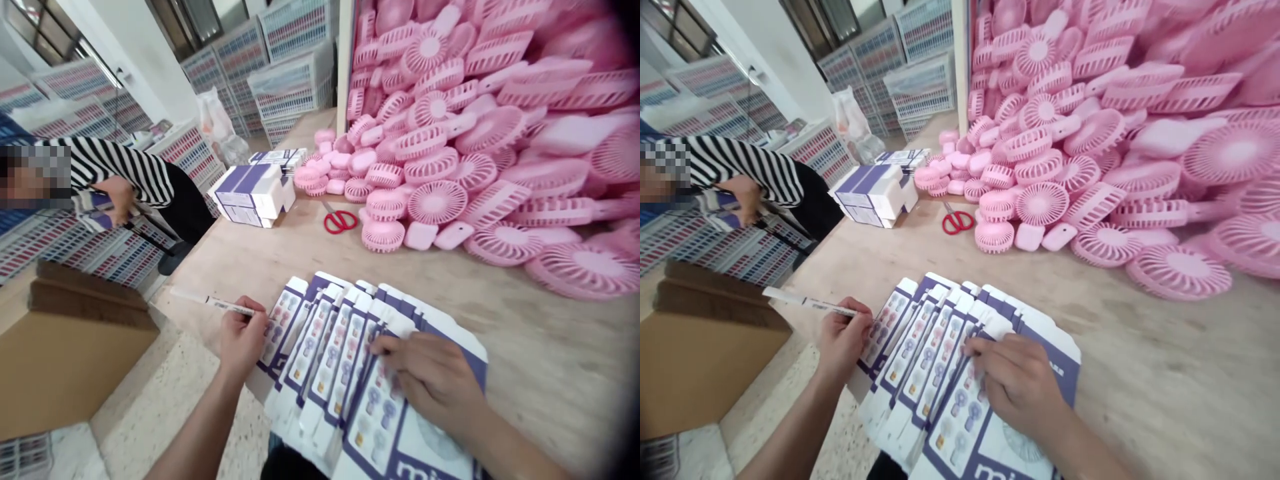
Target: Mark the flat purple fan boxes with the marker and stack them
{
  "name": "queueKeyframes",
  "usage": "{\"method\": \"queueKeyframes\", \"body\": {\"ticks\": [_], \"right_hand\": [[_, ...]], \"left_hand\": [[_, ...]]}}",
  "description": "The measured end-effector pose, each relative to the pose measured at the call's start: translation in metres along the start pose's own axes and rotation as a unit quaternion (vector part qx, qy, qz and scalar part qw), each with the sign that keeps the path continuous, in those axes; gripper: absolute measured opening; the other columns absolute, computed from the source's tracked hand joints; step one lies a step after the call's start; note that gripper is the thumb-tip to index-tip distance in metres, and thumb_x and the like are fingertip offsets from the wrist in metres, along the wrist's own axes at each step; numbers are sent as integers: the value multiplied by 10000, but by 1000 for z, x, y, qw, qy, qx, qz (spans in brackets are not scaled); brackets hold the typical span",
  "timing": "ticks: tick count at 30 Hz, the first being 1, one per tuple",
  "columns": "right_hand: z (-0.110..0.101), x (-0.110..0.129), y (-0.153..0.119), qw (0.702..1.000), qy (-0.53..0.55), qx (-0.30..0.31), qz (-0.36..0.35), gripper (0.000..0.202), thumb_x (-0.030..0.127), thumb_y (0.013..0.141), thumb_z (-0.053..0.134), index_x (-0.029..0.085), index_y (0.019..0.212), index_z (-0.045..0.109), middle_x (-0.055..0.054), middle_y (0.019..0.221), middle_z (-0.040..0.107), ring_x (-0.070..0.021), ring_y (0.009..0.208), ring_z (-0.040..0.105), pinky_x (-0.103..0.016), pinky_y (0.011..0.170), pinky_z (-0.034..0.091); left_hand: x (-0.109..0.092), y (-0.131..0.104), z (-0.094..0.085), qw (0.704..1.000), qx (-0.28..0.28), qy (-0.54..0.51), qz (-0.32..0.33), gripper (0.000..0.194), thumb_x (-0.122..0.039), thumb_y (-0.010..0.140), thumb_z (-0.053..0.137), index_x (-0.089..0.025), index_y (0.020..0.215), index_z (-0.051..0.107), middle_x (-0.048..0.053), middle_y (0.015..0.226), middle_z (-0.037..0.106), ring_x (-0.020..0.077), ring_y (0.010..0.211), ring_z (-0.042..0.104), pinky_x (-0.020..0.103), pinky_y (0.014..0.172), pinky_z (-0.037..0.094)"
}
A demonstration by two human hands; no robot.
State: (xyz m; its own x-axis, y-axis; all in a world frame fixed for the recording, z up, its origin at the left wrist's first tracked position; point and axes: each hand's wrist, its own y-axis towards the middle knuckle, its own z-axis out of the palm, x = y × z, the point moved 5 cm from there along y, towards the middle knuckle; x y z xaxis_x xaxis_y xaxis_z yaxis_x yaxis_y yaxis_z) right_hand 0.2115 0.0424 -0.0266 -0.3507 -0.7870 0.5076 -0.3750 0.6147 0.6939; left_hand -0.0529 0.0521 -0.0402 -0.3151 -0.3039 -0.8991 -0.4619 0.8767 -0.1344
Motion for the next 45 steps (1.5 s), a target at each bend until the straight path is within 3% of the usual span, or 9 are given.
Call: {"method": "queueKeyframes", "body": {"ticks": [12,16,18,23,27,31,33,38,45], "right_hand": [[0,-1,-1,1000,15,0,11,276,-40,688,367,195,709,511,-1,743,692,-75,564,615,-218,479,390],[0,-1,0,1000,6,8,11,277,-40,672,372,200,708,505,4,749,695,-76,518,584,-224,470,389],[0,-1,0,1000,5,7,9,277,-40,671,370,200,709,502,8,749,696,-73,498,569,-225,466,389],[0,-1,1,1000,4,1,8,275,-42,675,363,195,699,500,13,751,695,-70,510,580,-223,470,393],[0,0,2,1000,1,2,6,265,-36,685,366,198,687,489,17,752,697,-72,498,580,-226,458,390],[-1,1,2,1000,-1,10,0,262,-21,719,376,208,714,502,11,752,698,-79,518,597,-228,473,421],[-1,1,1,1000,-7,13,-6,250,-5,730,392,216,732,507,10,759,701,-84,515,600,-230,474,436],[0,-3,-4,1000,-9,20,-12,222,39,738,410,230,749,524,14,775,708,-111,519,614,-247,474,469],[-3,-1,0,999,-1,22,-24,200,48,731,438,226,721,528,3,764,707,-120,521,621,-251,455,469]], "left_hand": [[-16,-8,4,992,-16,108,61,53,-175,624,570,-175,602,523,-69,406,424,68,387,358,182,383,242],[-15,-3,-1,999,-7,34,5,31,-178,632,545,-168,647,520,-65,433,439,65,390,359,180,384,238],[-16,2,-2,999,36,-6,-31,111,-184,643,528,-158,749,547,-65,458,449,60,380,346,179,378,232],[-24,2,5,949,268,-71,-150,450,-153,618,559,-98,1065,552,-64,496,458,42,374,319,173,363,188],[-33,-9,6,937,284,-128,-157,505,-129,568,554,-106,1072,557,-62,501,470,37,367,314,174,348,144],[-28,-29,23,899,357,-149,-207,480,-109,507,531,-106,982,598,-65,467,472,35,328,305,178,328,132],[-26,-27,26,914,330,-155,-177,402,-118,515,518,-111,906,611,-62,467,474,34,326,310,180,331,158],[-17,-5,8,989,73,-118,-52,97,-155,597,496,-164,693,509,-68,457,461,42,348,332,173,361,198],[-1,-3,4,998,15,-64,-11,34,-144,635,507,-171,628,487,-75,428,404,53,373,341,176,384,223]]}}
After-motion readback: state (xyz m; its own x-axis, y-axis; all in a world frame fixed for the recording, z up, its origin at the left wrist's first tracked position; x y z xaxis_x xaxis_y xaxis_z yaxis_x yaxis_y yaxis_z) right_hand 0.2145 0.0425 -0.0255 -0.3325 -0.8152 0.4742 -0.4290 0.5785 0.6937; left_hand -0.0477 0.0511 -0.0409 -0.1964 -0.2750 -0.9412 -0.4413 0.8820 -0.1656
